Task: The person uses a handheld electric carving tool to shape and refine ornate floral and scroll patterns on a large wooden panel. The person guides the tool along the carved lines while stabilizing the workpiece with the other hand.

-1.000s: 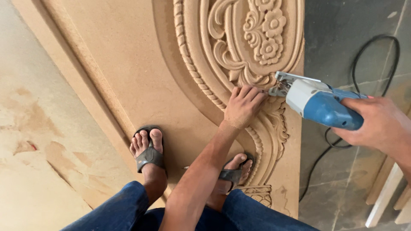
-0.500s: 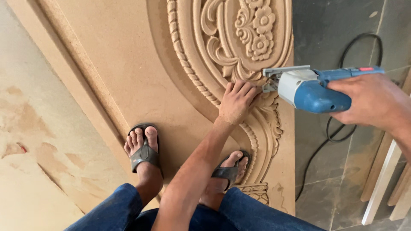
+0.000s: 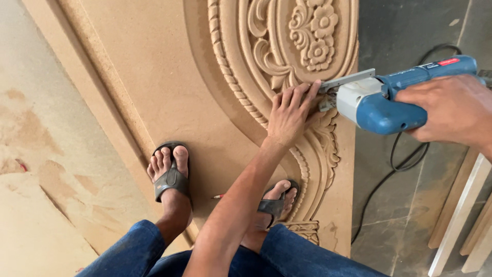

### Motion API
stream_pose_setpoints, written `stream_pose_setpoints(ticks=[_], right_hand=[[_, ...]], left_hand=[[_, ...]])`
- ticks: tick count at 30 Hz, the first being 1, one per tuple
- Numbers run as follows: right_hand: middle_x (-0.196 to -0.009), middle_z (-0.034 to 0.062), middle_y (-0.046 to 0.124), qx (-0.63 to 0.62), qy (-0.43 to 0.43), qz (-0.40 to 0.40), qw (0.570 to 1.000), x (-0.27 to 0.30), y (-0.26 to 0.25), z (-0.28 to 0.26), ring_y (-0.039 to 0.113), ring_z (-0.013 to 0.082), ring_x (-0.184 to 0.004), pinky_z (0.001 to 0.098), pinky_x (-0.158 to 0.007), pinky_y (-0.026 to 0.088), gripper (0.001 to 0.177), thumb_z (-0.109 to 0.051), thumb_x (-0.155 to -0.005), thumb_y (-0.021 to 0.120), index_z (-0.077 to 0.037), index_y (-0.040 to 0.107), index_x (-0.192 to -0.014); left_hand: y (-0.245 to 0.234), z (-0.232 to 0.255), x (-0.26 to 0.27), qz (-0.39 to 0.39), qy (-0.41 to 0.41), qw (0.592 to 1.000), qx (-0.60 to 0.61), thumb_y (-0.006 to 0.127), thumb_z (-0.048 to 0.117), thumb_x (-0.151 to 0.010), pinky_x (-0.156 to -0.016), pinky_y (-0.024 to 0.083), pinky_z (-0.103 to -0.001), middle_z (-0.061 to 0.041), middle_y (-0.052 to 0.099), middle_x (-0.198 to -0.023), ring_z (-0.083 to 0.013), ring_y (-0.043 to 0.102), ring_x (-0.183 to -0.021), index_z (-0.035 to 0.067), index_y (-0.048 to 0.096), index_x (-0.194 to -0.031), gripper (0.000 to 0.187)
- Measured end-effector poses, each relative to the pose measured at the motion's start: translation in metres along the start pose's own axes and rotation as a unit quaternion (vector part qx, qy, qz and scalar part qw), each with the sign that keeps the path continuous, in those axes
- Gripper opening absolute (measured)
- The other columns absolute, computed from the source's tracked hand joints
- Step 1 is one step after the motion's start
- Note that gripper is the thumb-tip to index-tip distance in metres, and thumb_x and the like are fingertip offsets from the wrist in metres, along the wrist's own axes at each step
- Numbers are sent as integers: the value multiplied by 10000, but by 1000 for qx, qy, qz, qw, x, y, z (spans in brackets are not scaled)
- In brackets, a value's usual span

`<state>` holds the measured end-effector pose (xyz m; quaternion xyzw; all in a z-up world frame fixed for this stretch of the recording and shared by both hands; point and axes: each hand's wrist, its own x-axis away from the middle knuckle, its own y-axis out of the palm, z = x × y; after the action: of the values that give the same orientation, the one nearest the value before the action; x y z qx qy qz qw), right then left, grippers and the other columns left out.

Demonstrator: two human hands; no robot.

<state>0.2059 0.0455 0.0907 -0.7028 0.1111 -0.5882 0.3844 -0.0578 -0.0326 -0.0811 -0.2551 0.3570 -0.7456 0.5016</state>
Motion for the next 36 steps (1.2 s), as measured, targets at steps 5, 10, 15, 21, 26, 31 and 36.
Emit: stream_pose_setpoints(ticks=[5, 10, 15, 21, 26, 31, 36], right_hand=[[-865, -82, 761, -10, -15, 29, 999, 3, 12, 9, 741, 177, -853, 332, -749, 565, 330, -274, -586, 824, -231, 738, -902], [-828, -95, 754, 15, -6, 14, 1000, 1, 25, 12, 740, 159, -819, 328, -740, 562, 300, -286, -603, 832, -244, 736, -885], [-852, -86, 755, 5, -28, 49, 998, 1, 20, 11, 734, 180, -834, 330, -745, 561, 353, -284, -569, 835, -232, 738, -905], [-923, -93, 775, 17, 15, -14, 1000, 1, 9, 4, 748, 177, -897, 342, -795, 571, 365, -261, -575, 831, -245, 754, -931], [-1003, -46, 767, 34, -45, 45, 997, 0, -7, -2, 729, 219, -1007, 403, -940, 539, 558, -242, -467, 799, -246, 749, -1023], [-1035, 2, 765, 28, 71, -81, 994, 4, -26, -17, 728, 257, -1021, 409, -914, 563, 442, -157, -628, 794, -233, 743, -1061], [-988, 45, 759, 44, -8, -26, 999, 1, -33, -18, 730, 280, -960, 404, -891, 557, 515, -177, -581, 787, -234, 755, -1091]], left_hand=[[4, 2, -2, 1, -8, 1000, 13, 666, 538, -932, -1083, 393, -440, -12, 509, -1398, -222, 479, -1294, 197, 377, -1591, 796], [6, 1, -4, -7, -6, 1000, 10, 663, 544, -929, -1073, 393, -439, -19, 508, -1401, -218, 481, -1297, 173, 388, -1576, 794], [4, 1, -2, -24, -7, 1000, 18, 653, 540, -941, -1068, 391, -428, -16, 502, -1413, -207, 481, -1300, 143, 396, -1568, 785], [2, 1, -4, -32, -3, 999, -2, 669, 539, -904, -1059, 389, -440, -26, 498, -1411, -221, 478, -1288, 136, 410, -1548, 803], [1, 3, -1, -4, 0, 1000, 29, 692, 535, -910, -1076, 389, -447, -30, 509, -1398, -233, 485, -1281, 134, 426, -1543, 795], [1, 3, -1, 14, 7, 999, 36, 724, 522, -881, -1070, 387, -453, -34, 526, -1373, -258, 485, -1266, 126, 451, -1529, 807], [6, 1, 0, 30, 18, 999, 39, 756, 515, -848, -1073, 386, -456, -32, 528, -1372, -266, 476, -1286, 129, 469, -1508, 817]])
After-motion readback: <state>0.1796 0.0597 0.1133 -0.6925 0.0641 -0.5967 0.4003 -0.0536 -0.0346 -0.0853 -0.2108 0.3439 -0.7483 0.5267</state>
